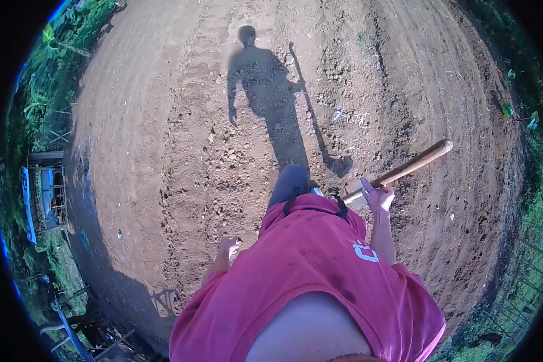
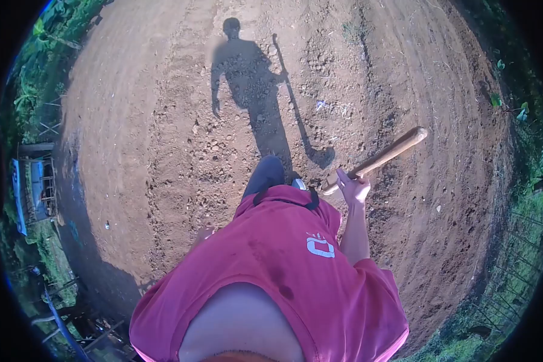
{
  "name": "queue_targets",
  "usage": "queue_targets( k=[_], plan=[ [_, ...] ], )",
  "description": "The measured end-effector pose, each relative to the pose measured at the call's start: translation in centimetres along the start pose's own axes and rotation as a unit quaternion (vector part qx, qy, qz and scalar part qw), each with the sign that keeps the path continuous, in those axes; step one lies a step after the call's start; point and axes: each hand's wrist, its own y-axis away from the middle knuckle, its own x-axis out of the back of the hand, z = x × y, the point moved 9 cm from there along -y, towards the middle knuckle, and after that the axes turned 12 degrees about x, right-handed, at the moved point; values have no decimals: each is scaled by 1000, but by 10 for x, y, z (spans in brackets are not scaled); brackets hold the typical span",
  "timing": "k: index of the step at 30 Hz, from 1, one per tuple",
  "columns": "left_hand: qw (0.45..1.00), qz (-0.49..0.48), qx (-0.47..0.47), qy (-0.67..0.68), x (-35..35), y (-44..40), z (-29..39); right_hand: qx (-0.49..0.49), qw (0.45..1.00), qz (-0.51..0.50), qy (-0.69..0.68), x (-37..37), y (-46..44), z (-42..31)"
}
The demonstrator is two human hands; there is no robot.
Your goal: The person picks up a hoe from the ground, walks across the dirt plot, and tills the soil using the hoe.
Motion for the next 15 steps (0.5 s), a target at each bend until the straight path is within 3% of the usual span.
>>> queue_targets(
  k=[2,3,7,9,10,11,13,15],
  plan=[
    [998,-16,27,-48,-28,18,3,-16,996,-76,40,-27,-54,-6],
    [998,-26,27,-59,-44,21,14,19,988,-138,64,-51,-74,-13],
    [994,-60,-5,-87,-92,12,127,74,976,-56,199,-144,-140,-48],
    [993,-74,-29,-92,-109,-5,208,12,985,6,173,-182,-172,-71],
    [992,-76,-44,-86,-113,-11,256,71,965,45,247,-203,-184,-90],
    [993,-74,-57,-77,-115,-16,306,54,957,24,284,-210,-206,-102],
    [994,-59,-80,-52,-111,-28,416,37,949,83,302,-244,-227,-121],
    [992,-54,-116,1,-102,-31,541,66,946,51,314,-265,-255,-138]
  ],
)
